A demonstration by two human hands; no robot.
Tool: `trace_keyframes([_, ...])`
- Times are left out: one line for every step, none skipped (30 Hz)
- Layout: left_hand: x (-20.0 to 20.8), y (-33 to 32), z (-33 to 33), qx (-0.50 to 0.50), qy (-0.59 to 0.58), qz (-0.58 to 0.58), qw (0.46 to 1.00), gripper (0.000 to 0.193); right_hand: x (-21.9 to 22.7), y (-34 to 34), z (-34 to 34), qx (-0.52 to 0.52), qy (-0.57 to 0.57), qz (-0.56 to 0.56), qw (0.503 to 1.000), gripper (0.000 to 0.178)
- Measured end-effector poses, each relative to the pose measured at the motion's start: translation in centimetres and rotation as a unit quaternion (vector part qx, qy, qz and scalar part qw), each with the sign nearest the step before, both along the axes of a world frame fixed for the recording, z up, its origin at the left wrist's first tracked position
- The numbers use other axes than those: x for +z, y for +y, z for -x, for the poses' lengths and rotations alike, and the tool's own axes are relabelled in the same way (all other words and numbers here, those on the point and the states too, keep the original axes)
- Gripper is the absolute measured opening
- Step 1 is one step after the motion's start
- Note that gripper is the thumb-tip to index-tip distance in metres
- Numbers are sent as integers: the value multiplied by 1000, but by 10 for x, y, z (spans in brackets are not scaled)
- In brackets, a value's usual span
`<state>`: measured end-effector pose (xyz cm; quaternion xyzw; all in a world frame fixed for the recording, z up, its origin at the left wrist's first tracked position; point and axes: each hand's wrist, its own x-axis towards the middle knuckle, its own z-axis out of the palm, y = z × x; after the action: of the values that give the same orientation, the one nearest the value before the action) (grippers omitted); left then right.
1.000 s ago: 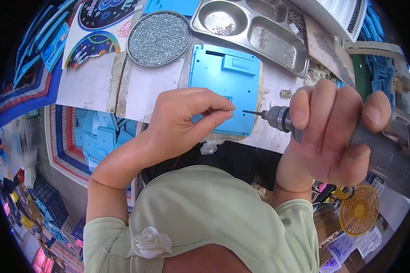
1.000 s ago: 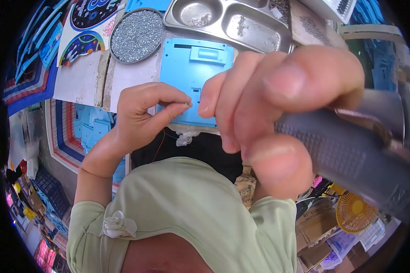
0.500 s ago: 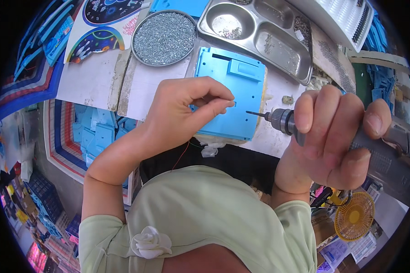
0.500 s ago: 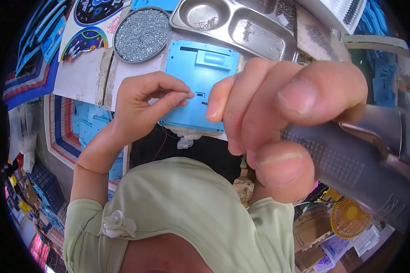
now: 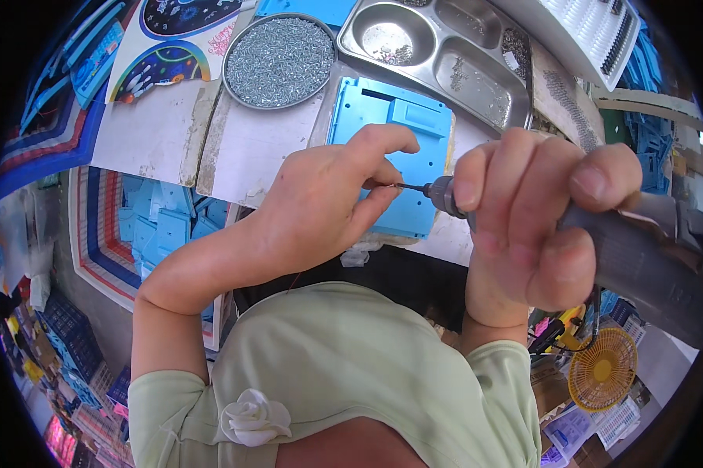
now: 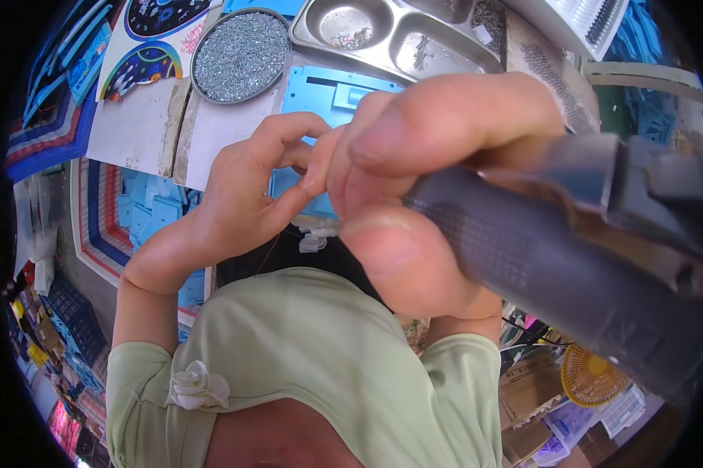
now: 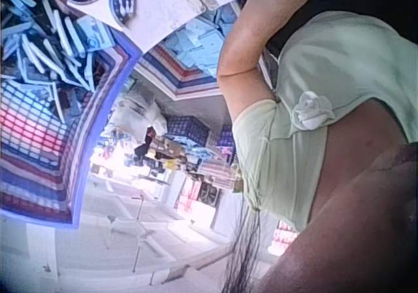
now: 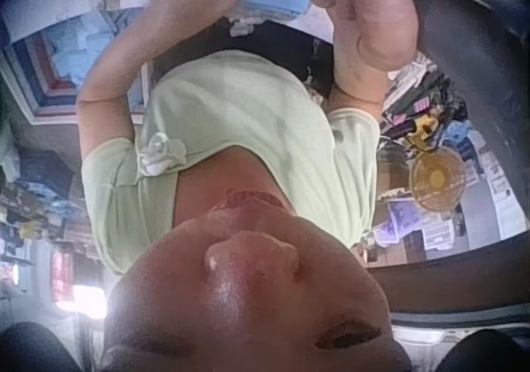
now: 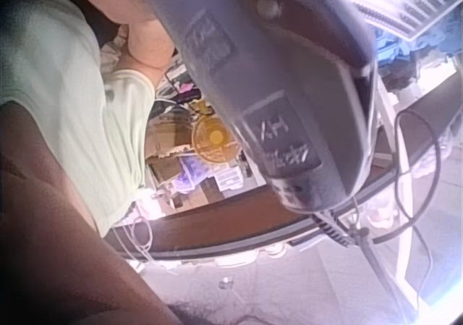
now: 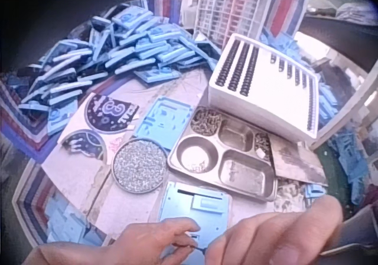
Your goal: The recorder is assembling and soldering internal components of a blue plastic electronic device shell.
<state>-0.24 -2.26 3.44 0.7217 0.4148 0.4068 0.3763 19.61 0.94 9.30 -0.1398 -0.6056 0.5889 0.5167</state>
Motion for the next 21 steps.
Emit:
trace_keyframes([2, 1, 2, -16, 26, 0, 1000, 42, 5, -8, 5, -37, -22, 32, 999, 33])
trace_keyframes([5, 2, 4, -32, 51, -1, 998, 43, 3, -5, 3, -31, -34, 24, 999, 33])
trace_keyframes([7, 3, 6, -49, 76, -2, 996, 44, 3, -5, 3, -25, -33, 17, 999, 33])
trace_keyframes([8, 2, 9, -54, 92, -9, 994, 42, 2, -4, 3, -20, -32, 10, 999, 33])
trace_keyframes([8, 3, 12, -60, 107, -16, 992, 40, 1, -4, 3, -15, -19, 4, 1000, 33])
trace_keyframes([8, 3, 14, -66, 122, -23, 990, 37, 2, -4, 2, -8, -13, -1, 1000, 32])
trace_keyframes([6, 3, 18, -66, 116, -17, 991, 35, 3, -3, 0, -1, -7, -6, 1000, 32])
trace_keyframes([3, 3, 22, -66, 110, -12, 992, 33, 6, -2, -5, 9, -8, -9, 1000, 31])
trace_keyframes([1, 3, 24, -66, 103, -8, 992, 31, 7, -1, -8, 16, -6, -12, 1000, 31])
trace_keyframes([1, 2, 23, -65, 89, 28, 994, 27, 9, 1, -11, 22, -4, -16, 1000, 31])
trace_keyframes([1, 0, 23, -62, 76, 65, 993, 22, 10, 1, -13, 27, 3, -18, 999, 30])
trace_keyframes([1, -3, 22, -60, 63, 101, 991, 18, 10, 2, -14, 31, 9, -21, 999, 30])
trace_keyframes([1, -5, 18, -47, 33, 101, 993, 15, 11, 2, -14, 33, 16, -21, 999, 30])
trace_keyframes([1, -8, 12, -36, 1, 100, 994, 13, 11, 1, -14, 33, 21, -22, 999, 30])
trace_keyframes([0, -9, 5, -26, -31, 99, 994, 12, 12, -1, -13, 30, 26, -21, 999, 31])
trace_keyframes([-3, -8, -2, -29, -48, 48, 997, 14, 13, -2, -13, 29, 27, -21, 999, 31])
trace_keyframes([-6, -6, -8, -32, -65, -2, 997, 16, 13, -4, -13, 28, 30, -21, 999, 31])
trace_keyframes([-8, -5, -11, -34, -82, -53, 995, 19, 14, -4, -14, 28, 29, -22, 999, 31])
trace_keyframes([-10, -4, -11, -40, -72, -73, 994, 21, 14, -5, -14, 27, 26, -24, 999, 31])
trace_keyframes([-11, -3, -12, -46, -61, -94, 993, 23, 14, -6, -15, 25, 25, -25, 999, 31])
trace_keyframes([-11, -3, -12, -52, -49, -114, 991, 24, 14, -7, -16, 22, 23, -26, 999, 31])
